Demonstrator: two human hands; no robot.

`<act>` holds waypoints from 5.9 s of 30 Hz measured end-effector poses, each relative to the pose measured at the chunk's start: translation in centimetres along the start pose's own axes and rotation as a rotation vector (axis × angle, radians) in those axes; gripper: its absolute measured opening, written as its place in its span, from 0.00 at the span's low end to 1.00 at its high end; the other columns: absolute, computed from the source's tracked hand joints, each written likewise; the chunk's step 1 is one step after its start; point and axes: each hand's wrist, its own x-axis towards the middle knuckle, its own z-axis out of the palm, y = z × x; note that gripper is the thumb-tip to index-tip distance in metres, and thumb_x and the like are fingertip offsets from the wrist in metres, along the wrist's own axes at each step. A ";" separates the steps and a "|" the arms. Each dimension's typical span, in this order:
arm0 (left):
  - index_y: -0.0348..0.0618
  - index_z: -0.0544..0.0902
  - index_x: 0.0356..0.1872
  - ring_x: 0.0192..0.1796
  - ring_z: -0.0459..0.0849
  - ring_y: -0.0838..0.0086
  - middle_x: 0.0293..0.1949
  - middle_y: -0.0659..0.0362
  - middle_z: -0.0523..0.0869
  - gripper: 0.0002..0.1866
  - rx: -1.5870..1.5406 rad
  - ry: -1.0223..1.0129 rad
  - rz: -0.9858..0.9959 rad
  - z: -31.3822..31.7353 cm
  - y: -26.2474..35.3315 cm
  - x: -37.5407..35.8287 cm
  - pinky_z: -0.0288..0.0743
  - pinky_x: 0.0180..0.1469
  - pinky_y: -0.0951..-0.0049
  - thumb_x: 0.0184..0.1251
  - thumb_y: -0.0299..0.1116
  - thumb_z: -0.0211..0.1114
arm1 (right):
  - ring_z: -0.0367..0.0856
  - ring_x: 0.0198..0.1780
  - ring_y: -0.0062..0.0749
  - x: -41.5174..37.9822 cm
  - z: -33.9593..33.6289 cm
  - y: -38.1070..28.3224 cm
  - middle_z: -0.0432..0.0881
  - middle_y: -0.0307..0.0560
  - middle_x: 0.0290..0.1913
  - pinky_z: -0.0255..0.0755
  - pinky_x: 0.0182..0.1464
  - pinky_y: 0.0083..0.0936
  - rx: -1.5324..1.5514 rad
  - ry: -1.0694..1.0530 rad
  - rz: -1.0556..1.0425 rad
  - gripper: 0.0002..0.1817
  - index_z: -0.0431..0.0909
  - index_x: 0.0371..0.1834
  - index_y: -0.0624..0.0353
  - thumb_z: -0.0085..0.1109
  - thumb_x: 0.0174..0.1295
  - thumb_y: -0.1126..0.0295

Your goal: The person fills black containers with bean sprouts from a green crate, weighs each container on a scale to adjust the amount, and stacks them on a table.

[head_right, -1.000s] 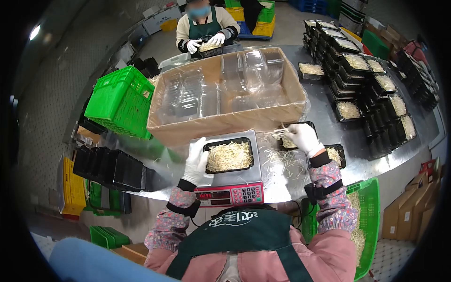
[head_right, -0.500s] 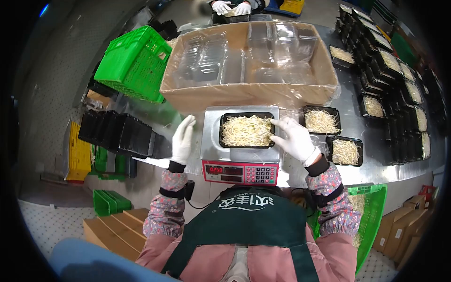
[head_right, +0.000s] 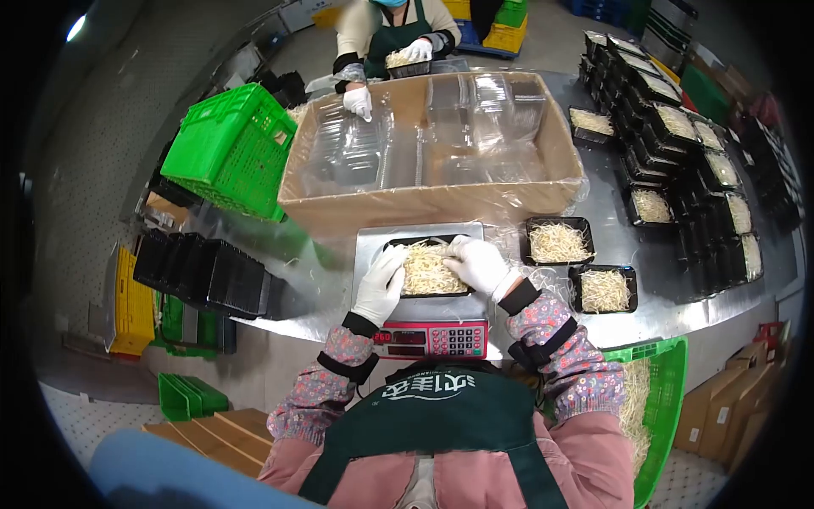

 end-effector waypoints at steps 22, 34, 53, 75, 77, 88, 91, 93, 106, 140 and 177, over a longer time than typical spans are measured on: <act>0.30 0.60 0.71 0.67 0.68 0.45 0.66 0.38 0.70 0.49 0.122 -0.105 0.027 0.1 2.1 1.2 0.59 0.70 0.52 0.51 0.44 0.75 | 0.80 0.52 0.49 0.5 -1.1 -1.3 0.81 0.53 0.49 0.72 0.57 0.38 -0.056 -0.108 -0.059 0.23 0.77 0.61 0.59 0.58 0.64 0.63; 0.44 0.76 0.62 0.60 0.75 0.54 0.59 0.51 0.78 0.37 0.205 -0.292 0.176 2.2 0.9 4.4 0.68 0.63 0.55 0.52 0.51 0.73 | 0.79 0.47 0.46 -8.0 0.7 -4.6 0.80 0.48 0.44 0.76 0.47 0.36 -0.286 -0.252 -0.347 0.18 0.82 0.48 0.56 0.65 0.52 0.66; 0.31 0.56 0.74 0.73 0.65 0.61 0.70 0.44 0.66 0.29 -0.519 0.080 -0.242 0.2 -0.2 1.1 0.57 0.74 0.65 0.76 0.29 0.49 | 0.82 0.40 0.38 -2.2 -5.0 -4.0 0.83 0.44 0.37 0.76 0.43 0.28 0.294 0.164 -0.171 0.06 0.86 0.40 0.58 0.65 0.60 0.72; 0.38 0.76 0.56 0.53 0.77 0.54 0.51 0.51 0.80 0.21 0.223 -0.191 0.038 4.1 0.8 4.2 0.69 0.56 0.53 0.61 0.34 0.57 | 0.78 0.48 0.58 1.8 4.8 0.8 0.81 0.63 0.43 0.69 0.54 0.46 -0.068 0.053 0.033 0.25 0.79 0.49 0.67 0.49 0.69 0.52; 0.38 0.75 0.58 0.57 0.76 0.53 0.56 0.48 0.79 0.24 0.157 -0.152 0.044 4.2 0.4 3.5 0.68 0.60 0.54 0.61 0.35 0.60 | 0.80 0.51 0.57 2.4 2.4 0.5 0.82 0.65 0.48 0.73 0.56 0.43 -0.027 -0.060 0.015 0.30 0.78 0.56 0.67 0.53 0.66 0.48; 0.33 0.74 0.63 0.66 0.75 0.56 0.61 0.44 0.77 0.22 -0.132 0.214 -0.302 -7.3 5.3 -1.4 0.65 0.68 0.64 0.69 0.28 0.58 | 0.65 0.71 0.49 19.9 -2.7 13.3 0.68 0.57 0.69 0.70 0.64 0.43 -0.566 0.050 0.229 0.42 0.64 0.69 0.61 0.70 0.53 0.55; 0.33 0.75 0.62 0.64 0.76 0.59 0.60 0.46 0.79 0.21 -0.122 0.292 -0.419 -8.6 4.5 -4.7 0.65 0.68 0.64 0.69 0.27 0.57 | 0.77 0.60 0.51 21.3 -1.8 15.6 0.81 0.58 0.54 0.71 0.62 0.41 -0.691 -0.116 0.251 0.22 0.79 0.53 0.58 0.63 0.55 0.62; 0.32 0.75 0.62 0.64 0.76 0.60 0.60 0.47 0.79 0.20 -0.126 0.317 -0.488 -9.6 4.0 -6.2 0.66 0.68 0.65 0.69 0.26 0.57 | 0.85 0.42 0.50 20.9 -1.6 15.9 0.86 0.53 0.34 0.79 0.50 0.42 -0.734 0.081 0.092 0.07 0.86 0.29 0.55 0.58 0.51 0.74; 0.35 0.71 0.67 0.58 0.81 0.68 0.60 0.51 0.79 0.22 -0.668 0.394 -0.571 -8.6 3.5 -3.3 0.77 0.58 0.70 0.76 0.33 0.57 | 0.82 0.44 0.20 9.7 -16.0 4.7 0.87 0.41 0.44 0.74 0.47 0.16 0.176 0.545 -0.004 0.11 0.83 0.50 0.63 0.60 0.67 0.74; 0.41 0.72 0.63 0.34 0.83 0.67 0.39 0.55 0.82 0.22 -1.137 0.847 -0.755 -8.6 0.4 -4.7 0.82 0.36 0.64 0.67 0.30 0.57 | 0.78 0.38 0.33 2.0 -3.1 -3.1 0.78 0.42 0.33 0.72 0.42 0.27 0.113 0.242 -0.130 0.08 0.84 0.32 0.59 0.72 0.53 0.70; 0.38 0.79 0.57 0.45 0.83 0.62 0.39 0.52 0.84 0.17 0.312 0.294 -0.061 0.1 -0.6 3.2 0.75 0.51 0.61 0.70 0.30 0.56 | 0.83 0.28 0.50 -0.3 -0.5 2.2 0.84 0.54 0.26 0.76 0.35 0.42 -0.379 0.239 0.194 0.17 0.82 0.40 0.55 0.50 0.70 0.54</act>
